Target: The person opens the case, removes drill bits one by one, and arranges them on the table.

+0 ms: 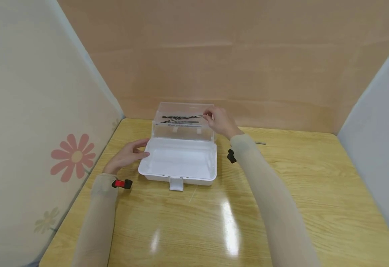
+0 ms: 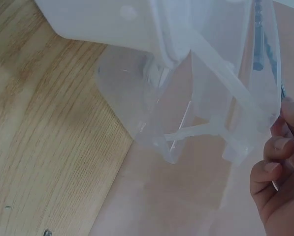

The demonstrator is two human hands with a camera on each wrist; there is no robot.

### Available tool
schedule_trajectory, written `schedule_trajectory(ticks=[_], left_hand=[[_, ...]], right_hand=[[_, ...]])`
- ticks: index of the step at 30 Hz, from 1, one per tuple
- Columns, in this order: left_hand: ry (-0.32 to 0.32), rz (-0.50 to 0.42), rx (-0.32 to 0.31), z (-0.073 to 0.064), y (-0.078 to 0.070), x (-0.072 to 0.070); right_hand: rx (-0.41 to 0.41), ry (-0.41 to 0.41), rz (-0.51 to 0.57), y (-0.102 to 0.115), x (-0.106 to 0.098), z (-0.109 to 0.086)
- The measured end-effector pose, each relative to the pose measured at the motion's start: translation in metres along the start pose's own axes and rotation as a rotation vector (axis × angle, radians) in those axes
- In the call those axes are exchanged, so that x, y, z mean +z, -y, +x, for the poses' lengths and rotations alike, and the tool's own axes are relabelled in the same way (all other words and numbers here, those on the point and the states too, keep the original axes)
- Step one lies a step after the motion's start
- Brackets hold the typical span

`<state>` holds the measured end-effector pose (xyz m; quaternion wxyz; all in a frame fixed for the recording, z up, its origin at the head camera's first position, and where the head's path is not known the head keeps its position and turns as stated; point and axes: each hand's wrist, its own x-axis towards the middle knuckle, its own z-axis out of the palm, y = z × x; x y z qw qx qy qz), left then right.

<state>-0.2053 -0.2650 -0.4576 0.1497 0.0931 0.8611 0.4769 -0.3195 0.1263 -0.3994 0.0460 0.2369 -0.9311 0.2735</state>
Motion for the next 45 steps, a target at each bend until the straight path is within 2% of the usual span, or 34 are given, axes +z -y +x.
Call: schedule_trajectory(ticks=[5,9,15,22,25,28,34,38,45], left_hand=[[-0.004,0.007,-0.009,0.0,0.001,-0.001],[-0.003,0.004,-0.01,0.001,0.0,-0.002],[0.001,-0.015,-0.007,0.003,0.0,-0.001],[-0.001,-0.03,-0.017,0.003,0.001,-0.002],[-0.005,-0.023,-0.016,0.003,0.002,-0.002],[-0.008,-0.014,-0.015,0.003,0.003,-0.002],[-0.002,-0.01,-0.015,0.003,0.004,-0.002],[-0.002,-0.014,-0.023,0.003,0.001,-0.002],[0.003,-0.037,-0.035,0.001,0.001,0.0]], right_hand=[[-0.01,-0.005,0.057,-0.002,-0.002,-0.006],[0.005,-0.001,0.151,-0.004,-0.005,-0.012],[0.09,-0.043,0.212,-0.013,-0.01,-0.021],[0.2,-0.088,0.36,-0.021,-0.017,-0.031],[0.2,-0.11,0.367,-0.024,-0.018,-0.032],[0.171,-0.131,0.329,-0.028,-0.018,-0.034],[0.155,-0.12,0.3,-0.039,-0.023,-0.042],[0.185,-0.113,0.321,-0.046,-0.028,-0.051],[0.303,-0.107,0.362,-0.053,-0.033,-0.065]])
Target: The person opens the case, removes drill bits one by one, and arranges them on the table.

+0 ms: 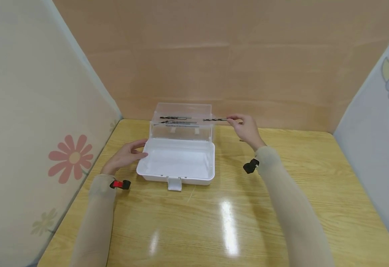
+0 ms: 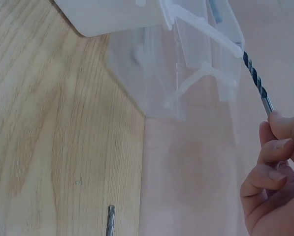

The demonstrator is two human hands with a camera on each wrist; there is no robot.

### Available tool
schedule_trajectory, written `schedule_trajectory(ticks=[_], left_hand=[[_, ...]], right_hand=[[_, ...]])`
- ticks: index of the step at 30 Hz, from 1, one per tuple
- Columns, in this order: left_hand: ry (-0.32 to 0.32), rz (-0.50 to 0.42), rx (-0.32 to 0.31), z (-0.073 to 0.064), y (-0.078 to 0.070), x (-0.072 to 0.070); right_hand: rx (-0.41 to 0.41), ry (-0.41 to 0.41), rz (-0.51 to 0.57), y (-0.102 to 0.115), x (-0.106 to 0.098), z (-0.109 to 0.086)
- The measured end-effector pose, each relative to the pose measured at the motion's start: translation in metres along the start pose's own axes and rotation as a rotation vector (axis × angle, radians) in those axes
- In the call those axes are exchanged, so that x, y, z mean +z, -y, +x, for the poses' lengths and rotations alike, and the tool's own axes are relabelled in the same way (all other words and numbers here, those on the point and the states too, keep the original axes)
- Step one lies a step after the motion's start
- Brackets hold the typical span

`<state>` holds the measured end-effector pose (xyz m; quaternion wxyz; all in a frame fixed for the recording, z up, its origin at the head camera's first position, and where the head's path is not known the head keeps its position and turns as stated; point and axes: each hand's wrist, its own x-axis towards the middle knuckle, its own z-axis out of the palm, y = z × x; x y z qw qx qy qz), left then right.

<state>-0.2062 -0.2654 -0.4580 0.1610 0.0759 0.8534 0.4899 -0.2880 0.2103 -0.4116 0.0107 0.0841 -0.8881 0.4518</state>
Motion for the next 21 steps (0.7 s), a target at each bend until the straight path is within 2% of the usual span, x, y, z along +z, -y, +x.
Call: schedule_trajectory(ticks=[6,14,17,21], left_hand=[[0.001,-0.007,-0.008,0.0,-0.001,0.0],[-0.004,-0.007,0.001,0.0,0.0,0.0],[0.002,-0.007,0.011,0.001,0.0,0.0],[-0.001,-0.018,0.01,0.003,0.002,0.001]], right_hand=[[0.051,-0.048,0.037,-0.01,-0.009,-0.008],[0.139,-0.069,0.192,-0.041,-0.021,-0.017],[0.156,-0.079,0.169,-0.054,-0.024,-0.021],[0.134,-0.061,0.065,-0.068,-0.027,-0.029]])
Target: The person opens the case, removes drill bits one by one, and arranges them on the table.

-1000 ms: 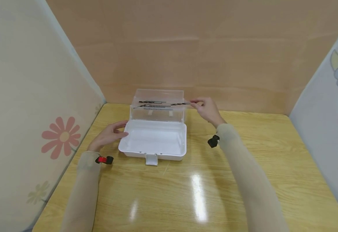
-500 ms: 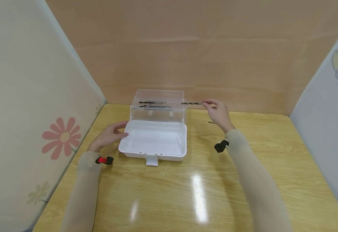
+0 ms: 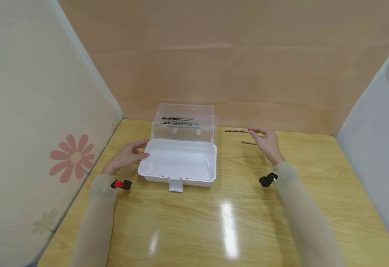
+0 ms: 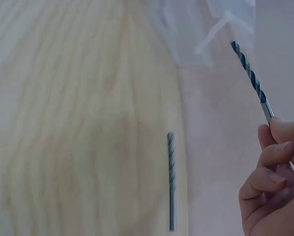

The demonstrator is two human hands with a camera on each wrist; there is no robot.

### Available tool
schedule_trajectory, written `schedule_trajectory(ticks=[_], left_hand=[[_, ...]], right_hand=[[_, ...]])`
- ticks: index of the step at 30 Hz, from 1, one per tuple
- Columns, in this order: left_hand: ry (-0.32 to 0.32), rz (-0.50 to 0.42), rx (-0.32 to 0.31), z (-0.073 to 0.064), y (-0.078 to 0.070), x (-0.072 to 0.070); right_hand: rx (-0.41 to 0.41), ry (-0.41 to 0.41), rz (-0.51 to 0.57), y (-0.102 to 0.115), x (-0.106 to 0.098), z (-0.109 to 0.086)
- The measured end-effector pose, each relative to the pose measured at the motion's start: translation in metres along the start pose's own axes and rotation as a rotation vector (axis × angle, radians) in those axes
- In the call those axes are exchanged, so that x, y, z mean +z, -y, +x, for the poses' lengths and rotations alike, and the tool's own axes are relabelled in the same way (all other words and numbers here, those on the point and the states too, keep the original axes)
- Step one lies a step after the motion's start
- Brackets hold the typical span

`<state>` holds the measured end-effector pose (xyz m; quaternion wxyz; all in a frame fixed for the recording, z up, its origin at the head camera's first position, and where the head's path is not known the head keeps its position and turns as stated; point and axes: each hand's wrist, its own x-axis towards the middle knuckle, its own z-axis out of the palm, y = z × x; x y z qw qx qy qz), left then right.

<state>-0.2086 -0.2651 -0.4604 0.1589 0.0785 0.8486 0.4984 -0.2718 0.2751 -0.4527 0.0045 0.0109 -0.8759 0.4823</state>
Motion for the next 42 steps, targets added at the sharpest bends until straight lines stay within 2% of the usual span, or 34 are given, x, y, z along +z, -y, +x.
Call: schedule_trajectory(ticks=[4,12,19,24,32,42], left_hand=[[-0.001,0.005,0.001,0.0,0.0,0.0],[-0.001,0.0,-0.005,-0.002,-0.001,-0.001],[-0.003,0.0,-0.009,-0.001,-0.001,0.001],[-0.003,-0.001,-0.008,0.0,0.0,0.0],[-0.004,-0.001,-0.005,0.001,0.002,0.0],[-0.001,-0.007,0.003,0.0,0.001,-0.001]], right_hand=[[-0.019,0.031,-0.066,-0.014,-0.005,-0.009],[0.082,0.058,-0.054,-0.043,-0.013,-0.019],[0.101,0.057,-0.079,-0.066,-0.017,-0.017],[0.125,0.083,-0.078,-0.073,-0.023,-0.015],[0.089,0.104,-0.199,-0.077,-0.027,-0.012],[0.079,0.139,-0.244,-0.085,-0.029,-0.006]])
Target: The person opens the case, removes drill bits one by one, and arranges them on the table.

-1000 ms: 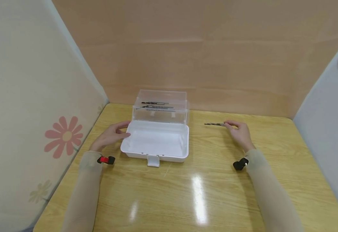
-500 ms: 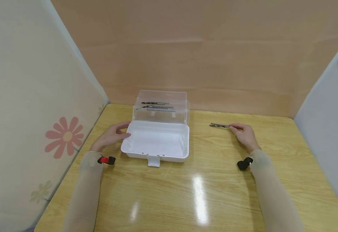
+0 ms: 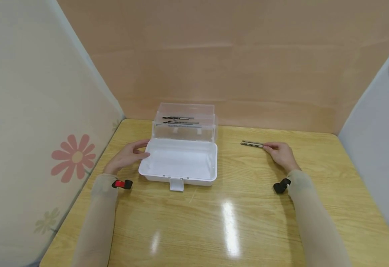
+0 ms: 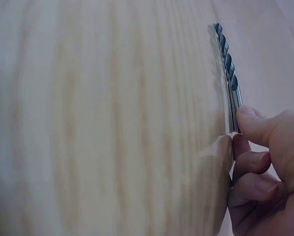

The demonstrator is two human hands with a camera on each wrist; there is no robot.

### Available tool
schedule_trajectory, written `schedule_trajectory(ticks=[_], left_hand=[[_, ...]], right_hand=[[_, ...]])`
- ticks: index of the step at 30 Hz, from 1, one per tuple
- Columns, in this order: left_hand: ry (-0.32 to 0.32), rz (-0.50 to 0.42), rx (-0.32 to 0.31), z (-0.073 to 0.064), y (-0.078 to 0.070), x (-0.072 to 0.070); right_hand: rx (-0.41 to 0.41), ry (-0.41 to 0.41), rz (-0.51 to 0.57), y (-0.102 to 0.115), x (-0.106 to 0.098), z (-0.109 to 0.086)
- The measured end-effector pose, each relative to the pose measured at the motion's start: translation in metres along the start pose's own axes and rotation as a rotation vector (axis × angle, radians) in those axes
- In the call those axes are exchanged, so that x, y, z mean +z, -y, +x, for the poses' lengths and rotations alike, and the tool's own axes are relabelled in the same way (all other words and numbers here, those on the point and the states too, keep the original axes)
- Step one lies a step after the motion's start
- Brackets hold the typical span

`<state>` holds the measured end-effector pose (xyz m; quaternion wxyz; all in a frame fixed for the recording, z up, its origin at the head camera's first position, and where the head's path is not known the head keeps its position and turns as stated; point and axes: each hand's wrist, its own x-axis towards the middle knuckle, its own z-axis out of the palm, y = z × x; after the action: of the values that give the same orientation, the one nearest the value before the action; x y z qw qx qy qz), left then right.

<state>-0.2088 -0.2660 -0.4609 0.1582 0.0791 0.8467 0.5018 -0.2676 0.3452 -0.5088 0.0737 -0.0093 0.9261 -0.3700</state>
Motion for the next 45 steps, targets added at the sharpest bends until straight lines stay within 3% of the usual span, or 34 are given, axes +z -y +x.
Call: schedule_trajectory(ticks=[13,23,38,45], left_hand=[[-0.006,0.003,-0.006,0.001,0.002,0.001],[-0.003,0.001,-0.004,0.001,0.001,0.001],[-0.008,0.009,0.005,0.002,0.001,-0.002],[-0.001,0.002,-0.007,0.001,0.003,-0.001]], right_hand=[[-0.01,-0.009,-0.007,0.001,0.001,0.0],[0.029,-0.019,0.052,0.0,0.0,-0.001],[0.013,-0.022,0.076,0.002,-0.003,0.0],[0.047,0.021,-0.04,0.021,-0.013,0.001]])
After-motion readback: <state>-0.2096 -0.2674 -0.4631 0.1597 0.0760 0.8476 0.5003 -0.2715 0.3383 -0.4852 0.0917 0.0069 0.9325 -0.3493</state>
